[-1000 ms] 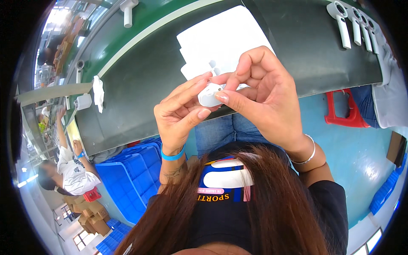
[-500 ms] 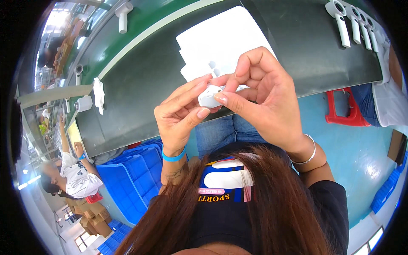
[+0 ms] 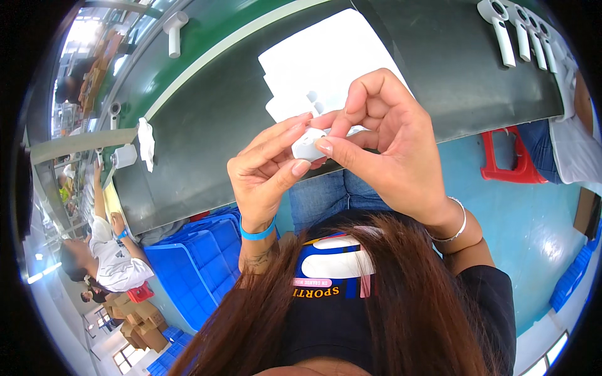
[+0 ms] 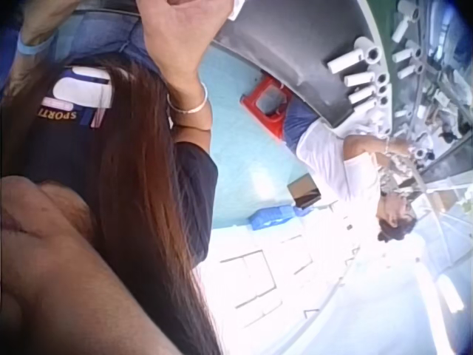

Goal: Applying small round stickers to the base of handheld electronic devices on an assembly line.

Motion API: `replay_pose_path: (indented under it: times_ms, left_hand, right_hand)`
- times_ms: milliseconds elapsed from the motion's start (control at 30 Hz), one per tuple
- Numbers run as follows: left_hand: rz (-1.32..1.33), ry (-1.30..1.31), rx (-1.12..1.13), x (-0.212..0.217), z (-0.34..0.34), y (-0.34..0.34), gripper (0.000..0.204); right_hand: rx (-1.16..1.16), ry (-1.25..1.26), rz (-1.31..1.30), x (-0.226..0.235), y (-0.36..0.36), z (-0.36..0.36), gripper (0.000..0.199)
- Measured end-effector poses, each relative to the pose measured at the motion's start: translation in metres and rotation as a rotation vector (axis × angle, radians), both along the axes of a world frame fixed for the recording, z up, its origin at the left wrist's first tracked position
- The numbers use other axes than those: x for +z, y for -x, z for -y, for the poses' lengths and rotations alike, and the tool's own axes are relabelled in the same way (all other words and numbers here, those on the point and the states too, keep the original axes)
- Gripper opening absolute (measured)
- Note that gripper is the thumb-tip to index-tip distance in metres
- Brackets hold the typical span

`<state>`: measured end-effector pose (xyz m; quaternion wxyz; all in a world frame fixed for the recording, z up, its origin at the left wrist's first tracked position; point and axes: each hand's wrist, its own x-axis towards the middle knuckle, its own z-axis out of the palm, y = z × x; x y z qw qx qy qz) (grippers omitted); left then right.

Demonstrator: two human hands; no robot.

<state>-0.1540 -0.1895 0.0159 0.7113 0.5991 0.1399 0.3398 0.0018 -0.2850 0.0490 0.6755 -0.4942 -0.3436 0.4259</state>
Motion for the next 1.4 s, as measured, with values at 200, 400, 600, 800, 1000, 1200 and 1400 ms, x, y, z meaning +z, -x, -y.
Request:
replay_pose_path:
  times_ms: [200,400,600,800,1000,1200,1400]
  left_hand:
    - [0.013,0.06,-0.031,0.003,-0.001,0.002,0.037]
    - [-0.009,0.068,-0.012,0.007,-0.002,0.002,0.033]
    - [-0.082,0.084,0.056,0.014,0.005,0.004,0.033]
    - [-0.078,0.105,0.082,0.015,0.009,0.001,0.033]
    - [-0.078,0.087,0.077,0.014,0.01,0.001,0.033]
    - [-0.068,0.078,0.096,0.015,0.008,0.004,0.032]
    - [-0.051,0.129,0.14,0.022,-0.014,0.019,0.026]
  right_hand:
    - [0.011,-0.006,0.001,0.0,-0.001,0.0,0.03]
    - [0.013,0.02,0.006,0.0,0.001,-0.001,0.032]
    - [0.002,0.01,0.044,0.0,0.006,-0.003,0.031]
    - [-0.001,0.027,0.081,0.003,0.007,-0.002,0.032]
    - [-0.011,0.046,0.127,0.004,0.007,0.0,0.032]
    - [-0.06,0.038,0.486,0.002,0.0,-0.003,0.036]
    - [0.262,-0.005,0.61,-0.015,-0.009,-0.029,0.047]
